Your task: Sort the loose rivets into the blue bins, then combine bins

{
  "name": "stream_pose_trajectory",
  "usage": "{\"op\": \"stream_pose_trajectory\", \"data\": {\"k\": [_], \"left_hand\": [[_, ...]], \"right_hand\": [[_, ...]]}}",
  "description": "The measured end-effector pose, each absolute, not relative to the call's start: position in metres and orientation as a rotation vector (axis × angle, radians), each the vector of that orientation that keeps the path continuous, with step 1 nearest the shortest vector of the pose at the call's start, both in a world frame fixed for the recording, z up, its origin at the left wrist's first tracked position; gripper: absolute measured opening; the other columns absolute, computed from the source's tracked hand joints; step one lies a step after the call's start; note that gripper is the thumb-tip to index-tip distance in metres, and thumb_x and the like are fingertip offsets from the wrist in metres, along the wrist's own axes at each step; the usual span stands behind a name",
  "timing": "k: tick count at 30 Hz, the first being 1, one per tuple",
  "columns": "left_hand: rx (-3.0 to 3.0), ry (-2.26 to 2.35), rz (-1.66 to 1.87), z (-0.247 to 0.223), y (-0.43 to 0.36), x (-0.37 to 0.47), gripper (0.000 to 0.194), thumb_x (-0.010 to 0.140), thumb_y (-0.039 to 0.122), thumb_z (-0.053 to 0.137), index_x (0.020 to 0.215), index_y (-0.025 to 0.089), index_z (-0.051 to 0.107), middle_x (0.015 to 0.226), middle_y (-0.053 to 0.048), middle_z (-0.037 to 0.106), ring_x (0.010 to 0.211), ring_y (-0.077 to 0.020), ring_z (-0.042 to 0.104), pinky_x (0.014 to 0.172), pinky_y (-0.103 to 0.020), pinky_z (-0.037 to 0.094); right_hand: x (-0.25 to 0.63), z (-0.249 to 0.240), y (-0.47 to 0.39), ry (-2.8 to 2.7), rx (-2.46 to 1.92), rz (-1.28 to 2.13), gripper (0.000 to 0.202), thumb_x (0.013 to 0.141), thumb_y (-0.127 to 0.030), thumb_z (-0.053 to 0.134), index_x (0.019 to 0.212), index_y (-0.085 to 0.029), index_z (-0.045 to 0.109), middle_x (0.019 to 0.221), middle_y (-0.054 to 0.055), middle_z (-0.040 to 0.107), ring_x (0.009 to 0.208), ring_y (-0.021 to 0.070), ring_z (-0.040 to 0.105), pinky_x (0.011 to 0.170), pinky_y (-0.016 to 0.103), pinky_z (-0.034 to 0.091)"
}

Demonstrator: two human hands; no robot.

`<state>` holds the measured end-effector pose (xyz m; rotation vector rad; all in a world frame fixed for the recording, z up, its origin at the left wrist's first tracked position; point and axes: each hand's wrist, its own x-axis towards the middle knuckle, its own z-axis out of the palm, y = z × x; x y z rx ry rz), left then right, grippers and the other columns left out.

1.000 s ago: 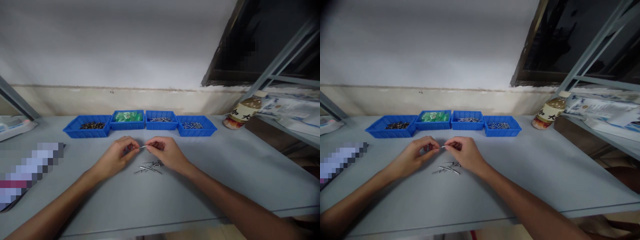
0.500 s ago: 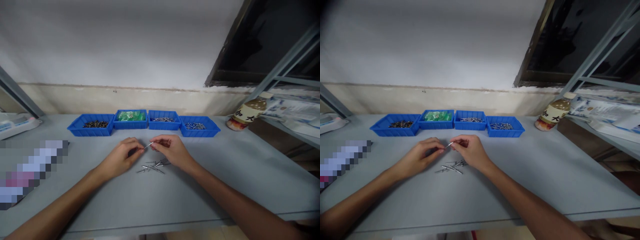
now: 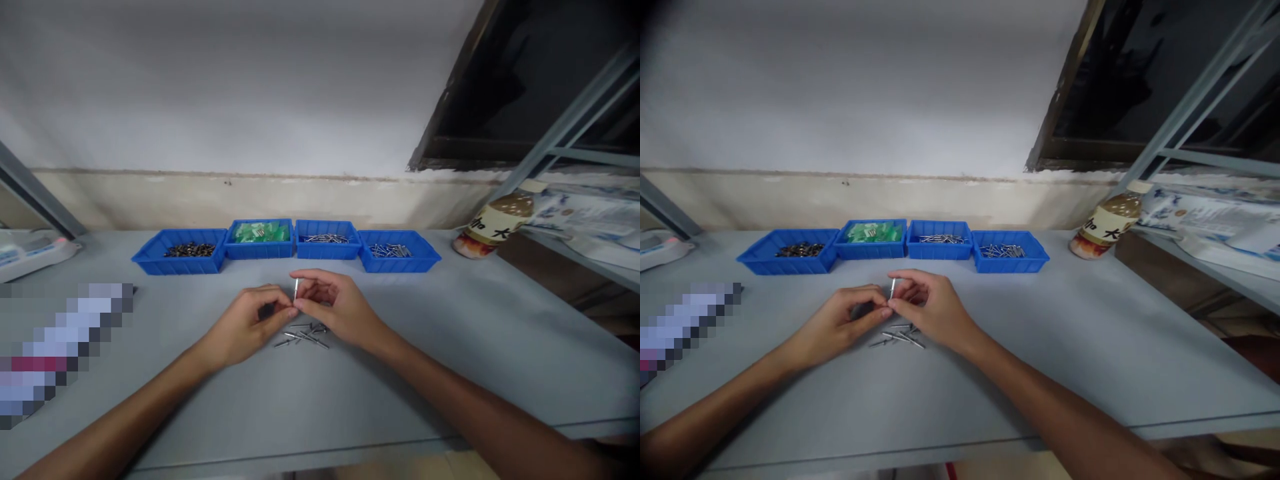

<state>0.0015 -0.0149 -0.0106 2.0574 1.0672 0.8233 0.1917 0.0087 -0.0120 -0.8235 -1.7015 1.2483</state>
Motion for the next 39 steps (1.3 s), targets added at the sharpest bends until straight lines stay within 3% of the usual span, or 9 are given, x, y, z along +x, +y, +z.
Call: {"op": "stream_pose_trajectory", "data": {"k": [9,16,29,32,35,37,39], "left_hand": [[1.857,0.977,0.856,-0.01,-0.014,0.0,0.022,0.094,0.03,0.054,0.079,0.017,0.063,0.078,0.001,0.058,0.074,-0.012,0.051,0.068,-0.023,0.041],[1.888,0.947,0.873,-0.009,-0.013,-0.002,0.02,0.094,0.028,0.055,0.081,0.017,0.066,0.084,0.0,0.06,0.08,-0.0133,0.055,0.076,-0.025,0.042],[1.973,1.016,0.873,-0.007,-0.015,-0.001,0.018,0.094,0.026,0.053,0.081,0.018,0.064,0.084,0.0,0.064,0.079,-0.0136,0.057,0.073,-0.025,0.044],[2.144,1.087,0.9,-0.009,-0.014,-0.002,0.014,0.094,0.025,0.053,0.086,0.019,0.064,0.086,-0.001,0.064,0.082,-0.0156,0.057,0.076,-0.028,0.043],[2.369,1.106,0.817,-0.014,-0.012,-0.004,0.01,0.092,0.024,0.055,0.089,0.02,0.064,0.09,-0.003,0.064,0.089,-0.0189,0.055,0.083,-0.033,0.041],[2.453,1.095,0.727,-0.017,-0.012,-0.005,0.009,0.091,0.025,0.058,0.096,0.022,0.064,0.097,-0.004,0.063,0.096,-0.0209,0.054,0.089,-0.037,0.039],[2.494,1.097,0.654,-0.018,-0.013,-0.005,0.013,0.09,0.025,0.059,0.102,0.023,0.063,0.102,-0.004,0.062,0.099,-0.022,0.054,0.092,-0.04,0.038]], "right_hand": [[0.193,-0.015,0.007,-1.89,-0.741,1.135,0.055,0.073,-0.011,0.068,0.126,-0.022,0.058,0.089,0.0,0.061,0.075,0.0121,0.059,0.071,0.03,0.053],[0.192,-0.021,0.006,-1.933,-0.744,0.867,0.045,0.077,-0.022,0.072,0.121,-0.023,0.062,0.085,-0.001,0.061,0.073,0.0118,0.056,0.07,0.028,0.051],[0.195,-0.012,0.004,-2.073,-0.742,0.677,0.044,0.077,-0.013,0.065,0.12,-0.026,0.061,0.089,0.001,0.063,0.076,0.0135,0.057,0.071,0.029,0.05],[0.201,0.0,0.021,-2.009,-0.834,0.446,0.051,0.078,-0.015,0.066,0.126,-0.028,0.057,0.097,0.002,0.065,0.088,0.0178,0.059,0.083,0.037,0.049],[0.212,0.016,0.055,-1.864,-1.074,0.155,0.052,0.079,-0.027,0.07,0.129,-0.027,0.057,0.109,0.007,0.065,0.109,0.028,0.052,0.098,0.052,0.039],[0.222,0.023,0.077,-1.783,-1.272,0.079,0.065,0.071,-0.04,0.076,0.131,-0.023,0.055,0.122,0.013,0.059,0.121,0.0369,0.043,0.098,0.059,0.035],[0.234,0.023,0.091,-1.742,-1.316,0.087,0.061,0.074,-0.044,0.073,0.129,-0.024,0.057,0.126,0.013,0.056,0.122,0.0365,0.042,0.098,0.059,0.034]]}}
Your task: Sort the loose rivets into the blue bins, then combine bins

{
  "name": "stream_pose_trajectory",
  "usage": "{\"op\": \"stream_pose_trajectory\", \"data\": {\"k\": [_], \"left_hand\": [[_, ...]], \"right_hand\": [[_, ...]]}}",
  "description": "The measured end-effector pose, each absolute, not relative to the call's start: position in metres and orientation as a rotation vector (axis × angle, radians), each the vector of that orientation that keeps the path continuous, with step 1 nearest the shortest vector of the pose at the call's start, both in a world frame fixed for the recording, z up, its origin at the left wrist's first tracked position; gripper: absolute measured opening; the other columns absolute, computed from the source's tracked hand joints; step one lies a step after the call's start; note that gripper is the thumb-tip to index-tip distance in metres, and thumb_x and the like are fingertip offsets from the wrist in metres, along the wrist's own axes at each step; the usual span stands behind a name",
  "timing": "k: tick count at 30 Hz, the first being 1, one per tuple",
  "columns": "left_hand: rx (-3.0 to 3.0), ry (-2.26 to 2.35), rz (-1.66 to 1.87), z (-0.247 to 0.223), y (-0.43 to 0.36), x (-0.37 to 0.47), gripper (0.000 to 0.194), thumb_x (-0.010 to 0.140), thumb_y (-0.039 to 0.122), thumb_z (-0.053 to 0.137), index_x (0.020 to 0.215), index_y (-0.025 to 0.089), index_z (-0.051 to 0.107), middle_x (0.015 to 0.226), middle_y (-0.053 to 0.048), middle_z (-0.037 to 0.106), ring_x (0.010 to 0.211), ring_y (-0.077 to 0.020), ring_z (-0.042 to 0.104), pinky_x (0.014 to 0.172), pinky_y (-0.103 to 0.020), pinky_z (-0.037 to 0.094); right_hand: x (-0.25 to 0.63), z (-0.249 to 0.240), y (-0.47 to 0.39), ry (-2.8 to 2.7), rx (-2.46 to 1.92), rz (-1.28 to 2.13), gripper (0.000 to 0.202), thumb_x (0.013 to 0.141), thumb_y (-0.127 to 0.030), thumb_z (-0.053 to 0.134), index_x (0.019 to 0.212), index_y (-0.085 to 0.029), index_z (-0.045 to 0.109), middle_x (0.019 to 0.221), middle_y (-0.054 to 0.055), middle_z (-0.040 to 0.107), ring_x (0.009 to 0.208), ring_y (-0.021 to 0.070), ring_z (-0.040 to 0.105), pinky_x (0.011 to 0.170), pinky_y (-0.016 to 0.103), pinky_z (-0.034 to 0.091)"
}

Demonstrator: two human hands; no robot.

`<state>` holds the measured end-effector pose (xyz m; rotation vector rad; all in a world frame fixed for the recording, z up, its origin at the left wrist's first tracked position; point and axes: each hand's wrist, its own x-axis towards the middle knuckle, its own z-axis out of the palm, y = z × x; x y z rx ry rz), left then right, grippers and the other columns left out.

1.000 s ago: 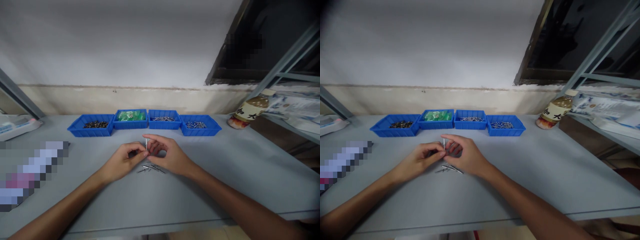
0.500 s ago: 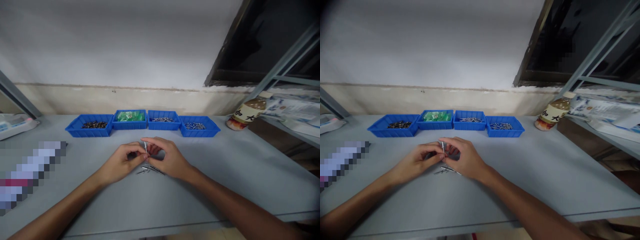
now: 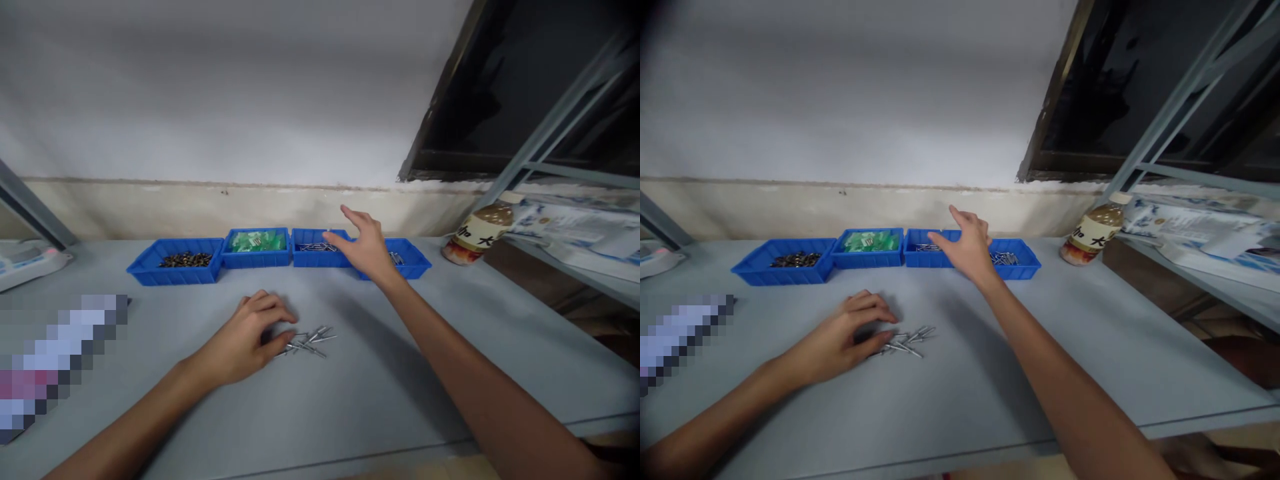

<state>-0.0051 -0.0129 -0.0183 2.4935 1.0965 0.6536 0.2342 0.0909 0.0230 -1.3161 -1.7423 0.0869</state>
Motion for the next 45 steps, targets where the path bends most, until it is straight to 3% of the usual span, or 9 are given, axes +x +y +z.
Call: {"op": "stream_pose_trajectory", "data": {"k": [4,11,21,25,29,39,45], "left_hand": [[2.516,1.079,0.573,-0.018,-0.014,-0.005,0.01,0.091,0.02,0.056,0.096,0.024,0.064,0.098,-0.003,0.061,0.097,-0.0211,0.053,0.089,-0.038,0.038],[2.492,1.058,0.605,-0.022,-0.011,-0.005,0.011,0.093,0.02,0.054,0.088,0.021,0.063,0.094,-0.002,0.062,0.092,-0.0191,0.054,0.088,-0.035,0.038],[2.485,1.089,0.627,-0.021,-0.01,-0.004,0.011,0.091,0.015,0.053,0.085,0.02,0.062,0.09,-0.002,0.064,0.09,-0.0196,0.055,0.087,-0.036,0.039],[2.444,1.15,0.657,-0.019,-0.009,-0.005,0.012,0.086,0.011,0.055,0.082,0.02,0.061,0.089,-0.002,0.064,0.088,-0.0196,0.056,0.084,-0.035,0.041],[2.435,1.147,0.648,-0.018,-0.009,-0.006,0.013,0.086,0.012,0.054,0.086,0.021,0.064,0.091,-0.002,0.065,0.089,-0.02,0.056,0.084,-0.035,0.042],[2.387,1.093,0.653,-0.017,-0.007,-0.005,0.012,0.085,0.014,0.058,0.085,0.021,0.067,0.09,-0.002,0.066,0.091,-0.0194,0.058,0.086,-0.034,0.042],[2.331,1.1,0.7,-0.017,-0.007,-0.007,0.01,0.083,0.015,0.06,0.084,0.021,0.068,0.089,-0.003,0.067,0.09,-0.0194,0.059,0.084,-0.033,0.044]], "right_hand": [[0.254,0.01,0.093,-1.729,-1.291,0.032,0.037,0.078,-0.042,0.069,0.112,-0.026,0.066,0.116,0.009,0.06,0.113,0.0315,0.049,0.095,0.054,0.036],[0.253,0.007,0.081,-1.734,-1.295,-0.006,0.023,0.08,-0.03,0.068,0.102,-0.024,0.069,0.11,0.008,0.061,0.11,0.0304,0.051,0.094,0.049,0.038],[0.224,0.012,0.052,-1.966,-1.029,-0.039,0.02,0.08,-0.017,0.065,0.099,-0.023,0.067,0.107,0.007,0.061,0.109,0.0255,0.051,0.099,0.045,0.038],[0.224,0.017,0.039,-2.431,-0.847,0.341,0.019,0.079,-0.012,0.061,0.093,-0.022,0.068,0.091,0.002,0.067,0.085,0.0172,0.06,0.08,0.032,0.046],[0.221,0.016,0.027,-2.622,-0.728,0.572,0.014,0.074,-0.01,0.061,0.078,-0.02,0.069,0.073,-0.001,0.067,0.065,0.0121,0.057,0.066,0.026,0.042],[0.21,0.0,0.022,-2.594,-0.726,0.684,0.018,0.068,-0.003,0.059,0.065,-0.018,0.066,0.066,-0.002,0.064,0.057,0.01,0.05,0.059,0.025,0.036],[0.203,-0.005,0.021,-2.597,-0.797,0.527,0.015,0.07,-0.004,0.056,0.066,-0.018,0.059,0.066,-0.001,0.06,0.063,0.0122,0.051,0.064,0.026,0.037]]}}
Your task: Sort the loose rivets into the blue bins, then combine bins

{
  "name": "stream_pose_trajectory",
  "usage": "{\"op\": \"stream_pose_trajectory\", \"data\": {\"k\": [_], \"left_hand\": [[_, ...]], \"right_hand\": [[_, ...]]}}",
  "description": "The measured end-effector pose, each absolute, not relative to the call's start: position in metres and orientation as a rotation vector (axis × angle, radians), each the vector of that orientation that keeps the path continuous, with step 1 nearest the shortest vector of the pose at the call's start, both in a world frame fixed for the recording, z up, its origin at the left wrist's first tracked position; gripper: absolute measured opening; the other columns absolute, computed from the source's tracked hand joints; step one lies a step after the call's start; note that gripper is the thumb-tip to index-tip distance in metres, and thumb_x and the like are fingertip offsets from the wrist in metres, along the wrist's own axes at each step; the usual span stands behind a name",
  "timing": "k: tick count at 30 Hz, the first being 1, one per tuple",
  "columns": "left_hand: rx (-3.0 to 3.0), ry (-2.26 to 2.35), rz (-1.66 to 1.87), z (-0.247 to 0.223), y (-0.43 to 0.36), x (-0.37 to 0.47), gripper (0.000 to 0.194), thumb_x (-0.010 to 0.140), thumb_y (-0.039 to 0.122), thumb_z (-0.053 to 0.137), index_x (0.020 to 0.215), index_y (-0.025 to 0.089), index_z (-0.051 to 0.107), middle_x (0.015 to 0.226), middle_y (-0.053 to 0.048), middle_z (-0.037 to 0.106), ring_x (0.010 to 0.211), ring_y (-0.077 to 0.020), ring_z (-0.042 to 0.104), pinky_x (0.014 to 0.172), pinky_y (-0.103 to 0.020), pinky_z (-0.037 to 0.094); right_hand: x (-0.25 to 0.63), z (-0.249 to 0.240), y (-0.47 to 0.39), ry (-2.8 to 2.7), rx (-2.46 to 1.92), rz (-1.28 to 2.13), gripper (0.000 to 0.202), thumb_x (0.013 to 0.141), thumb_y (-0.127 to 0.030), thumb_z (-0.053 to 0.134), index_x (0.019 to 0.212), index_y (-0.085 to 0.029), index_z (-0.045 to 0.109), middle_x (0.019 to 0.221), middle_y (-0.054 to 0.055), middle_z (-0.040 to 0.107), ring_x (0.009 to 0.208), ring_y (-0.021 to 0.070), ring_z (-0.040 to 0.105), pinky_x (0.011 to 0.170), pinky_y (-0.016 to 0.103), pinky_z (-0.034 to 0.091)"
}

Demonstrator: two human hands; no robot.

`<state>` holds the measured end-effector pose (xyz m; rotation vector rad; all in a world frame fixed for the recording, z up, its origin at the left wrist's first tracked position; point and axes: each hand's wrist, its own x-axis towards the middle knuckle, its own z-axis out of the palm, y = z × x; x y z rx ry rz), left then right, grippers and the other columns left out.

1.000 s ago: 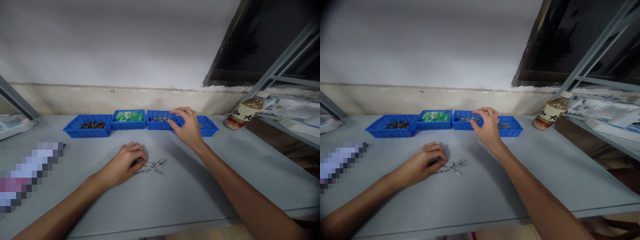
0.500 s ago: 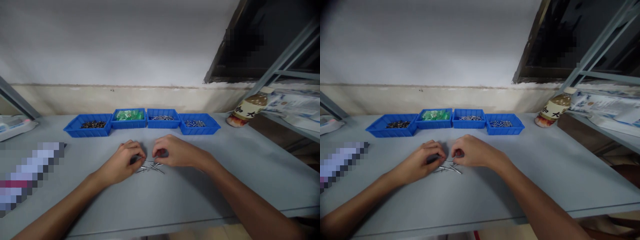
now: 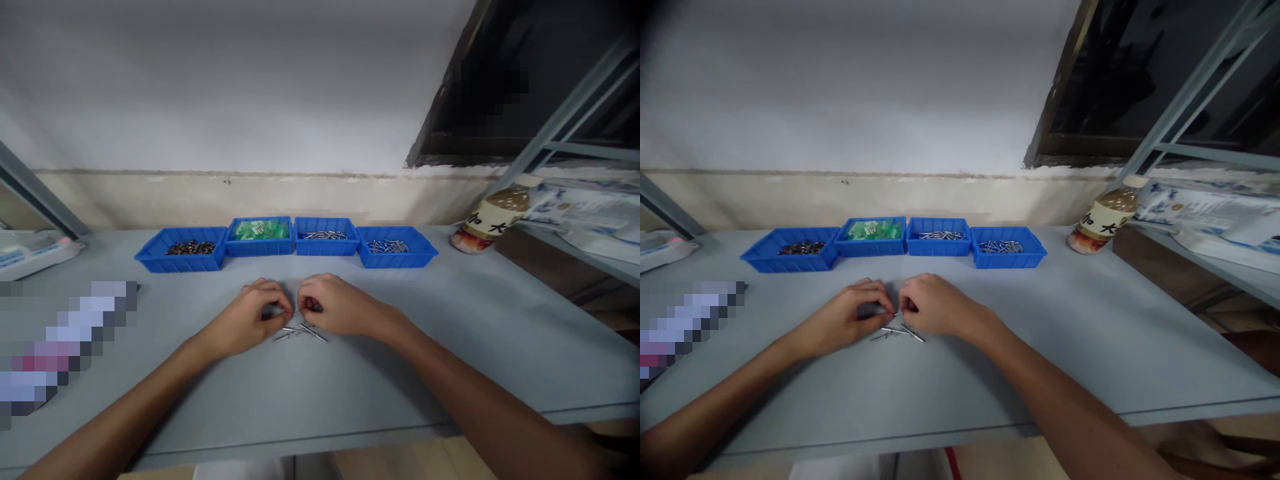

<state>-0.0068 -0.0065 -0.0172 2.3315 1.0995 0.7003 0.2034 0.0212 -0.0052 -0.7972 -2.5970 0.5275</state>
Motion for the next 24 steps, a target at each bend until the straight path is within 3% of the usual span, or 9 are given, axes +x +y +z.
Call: {"op": "stream_pose_trajectory", "data": {"k": [6,13,19,24], "left_hand": [[2.07,1.129,0.742,-0.015,-0.008,-0.007,0.012,0.087,0.026,0.058,0.084,0.019,0.067,0.089,-0.003,0.067,0.08,-0.0166,0.06,0.074,-0.028,0.047],[1.761,1.06,0.824,-0.009,-0.007,-0.009,0.022,0.088,0.038,0.061,0.084,0.017,0.07,0.078,-0.001,0.064,0.072,-0.0135,0.055,0.066,-0.025,0.042],[1.44,0.957,0.941,-0.005,-0.007,-0.01,0.018,0.083,0.035,0.068,0.078,0.017,0.068,0.084,-0.001,0.066,0.079,-0.0132,0.057,0.072,-0.025,0.043],[1.398,0.967,0.909,-0.003,-0.009,-0.008,0.022,0.081,0.036,0.07,0.074,0.016,0.067,0.08,-0.001,0.063,0.076,-0.0129,0.054,0.069,-0.024,0.04]], "right_hand": [[0.198,0.001,0.019,-2.383,-0.831,0.559,0.015,0.081,-0.007,0.053,0.076,-0.018,0.061,0.072,-0.001,0.063,0.066,0.0116,0.053,0.062,0.025,0.039],[0.187,0.002,0.012,-2.035,-0.77,0.863,0.008,0.084,-0.018,0.061,0.089,-0.02,0.067,0.084,0.001,0.068,0.075,0.0133,0.061,0.07,0.028,0.049],[0.186,0.002,0.01,-2.061,-0.687,0.77,0.032,0.075,-0.015,0.072,0.106,-0.024,0.066,0.095,0.001,0.067,0.082,0.0141,0.059,0.076,0.03,0.049],[0.184,0.002,0.011,-2.056,-0.674,0.721,0.027,0.076,-0.014,0.072,0.101,-0.023,0.068,0.089,0.0,0.066,0.081,0.0139,0.059,0.074,0.029,0.048]]}}
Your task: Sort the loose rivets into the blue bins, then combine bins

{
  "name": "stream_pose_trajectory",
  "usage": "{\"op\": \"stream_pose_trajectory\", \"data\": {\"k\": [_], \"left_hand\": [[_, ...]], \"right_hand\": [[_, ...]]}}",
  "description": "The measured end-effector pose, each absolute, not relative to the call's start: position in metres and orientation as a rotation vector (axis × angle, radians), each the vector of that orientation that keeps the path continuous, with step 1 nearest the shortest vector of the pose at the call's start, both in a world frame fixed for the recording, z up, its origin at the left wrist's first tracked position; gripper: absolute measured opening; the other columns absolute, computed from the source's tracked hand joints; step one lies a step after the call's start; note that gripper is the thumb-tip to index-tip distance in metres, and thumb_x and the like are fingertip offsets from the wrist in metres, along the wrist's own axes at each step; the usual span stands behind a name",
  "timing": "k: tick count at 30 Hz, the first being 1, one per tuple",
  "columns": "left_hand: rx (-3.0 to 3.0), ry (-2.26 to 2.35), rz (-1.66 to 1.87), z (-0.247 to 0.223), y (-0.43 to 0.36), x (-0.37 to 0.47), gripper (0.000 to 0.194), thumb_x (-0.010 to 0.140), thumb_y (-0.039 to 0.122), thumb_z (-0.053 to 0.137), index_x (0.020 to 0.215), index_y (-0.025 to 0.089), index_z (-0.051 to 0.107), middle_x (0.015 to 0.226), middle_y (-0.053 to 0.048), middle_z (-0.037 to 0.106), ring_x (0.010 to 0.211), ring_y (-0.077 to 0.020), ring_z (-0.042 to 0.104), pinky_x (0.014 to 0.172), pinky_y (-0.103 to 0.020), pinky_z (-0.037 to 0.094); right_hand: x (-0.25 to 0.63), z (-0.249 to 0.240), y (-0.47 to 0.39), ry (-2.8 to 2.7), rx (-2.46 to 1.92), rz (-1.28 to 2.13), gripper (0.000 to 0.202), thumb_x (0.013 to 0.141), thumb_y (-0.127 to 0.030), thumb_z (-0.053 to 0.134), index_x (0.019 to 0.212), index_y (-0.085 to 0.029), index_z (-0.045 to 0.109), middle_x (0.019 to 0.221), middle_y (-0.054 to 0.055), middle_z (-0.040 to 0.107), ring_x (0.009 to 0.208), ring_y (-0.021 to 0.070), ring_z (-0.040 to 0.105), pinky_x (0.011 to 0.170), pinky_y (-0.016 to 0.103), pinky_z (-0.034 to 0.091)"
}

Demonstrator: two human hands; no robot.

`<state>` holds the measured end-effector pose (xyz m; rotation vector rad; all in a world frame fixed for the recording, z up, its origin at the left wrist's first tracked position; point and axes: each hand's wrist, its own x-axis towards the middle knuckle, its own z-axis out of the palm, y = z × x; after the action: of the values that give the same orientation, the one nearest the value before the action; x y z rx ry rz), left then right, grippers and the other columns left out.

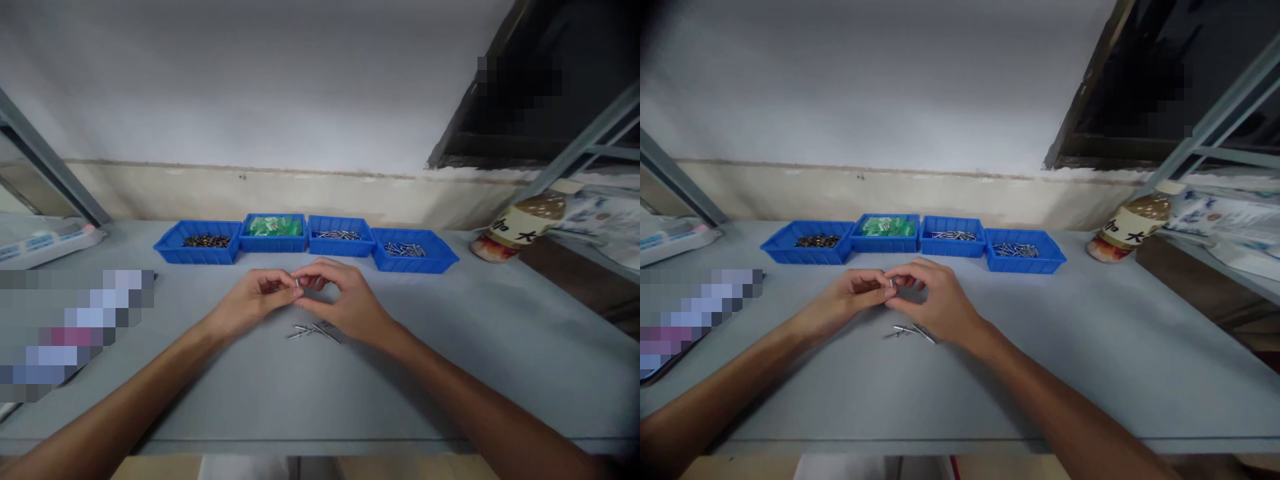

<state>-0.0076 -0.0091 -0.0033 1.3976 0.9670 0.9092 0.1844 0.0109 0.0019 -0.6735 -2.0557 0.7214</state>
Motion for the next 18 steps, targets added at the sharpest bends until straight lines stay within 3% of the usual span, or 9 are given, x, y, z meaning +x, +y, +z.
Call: {"op": "stream_pose_trajectory", "data": {"k": [6,8,16,18], "left_hand": [[1.403,0.976,0.889,-0.006,-0.008,-0.01,0.026,0.084,0.04,0.066,0.071,0.017,0.067,0.07,0.004,0.056,0.065,-0.0084,0.046,0.062,-0.02,0.034],[1.422,0.977,0.89,-0.005,-0.008,-0.01,0.026,0.085,0.04,0.066,0.072,0.018,0.067,0.07,0.004,0.056,0.065,-0.0085,0.047,0.062,-0.02,0.034],[1.844,1.066,0.813,-0.001,-0.012,-0.006,0.016,0.09,0.034,0.057,0.087,0.021,0.066,0.082,0.001,0.061,0.074,-0.0134,0.053,0.067,-0.025,0.04],[2.027,1.005,0.73,-0.002,-0.016,-0.005,0.006,0.086,0.027,0.063,0.087,0.022,0.065,0.087,0.001,0.062,0.084,-0.0154,0.055,0.076,-0.028,0.042]], "right_hand": [[0.185,0.003,0.011,-2.104,-0.663,0.668,0.035,0.069,-0.021,0.081,0.102,-0.023,0.068,0.089,0.0,0.066,0.082,0.0147,0.059,0.075,0.03,0.049],[0.185,0.003,0.011,-2.121,-0.659,0.644,0.033,0.072,-0.02,0.078,0.103,-0.023,0.067,0.09,0.0,0.066,0.082,0.0146,0.059,0.075,0.03,0.049],[0.207,0.021,0.039,-1.932,-0.76,0.385,0.035,0.075,-0.016,0.075,0.107,-0.025,0.066,0.093,0.002,0.065,0.084,0.0161,0.06,0.076,0.032,0.05],[0.216,0.032,0.051,-1.805,-0.803,0.301,0.033,0.076,-0.02,0.074,0.108,-0.025,0.066,0.093,0.002,0.065,0.085,0.0167,0.061,0.076,0.033,0.051]]}}
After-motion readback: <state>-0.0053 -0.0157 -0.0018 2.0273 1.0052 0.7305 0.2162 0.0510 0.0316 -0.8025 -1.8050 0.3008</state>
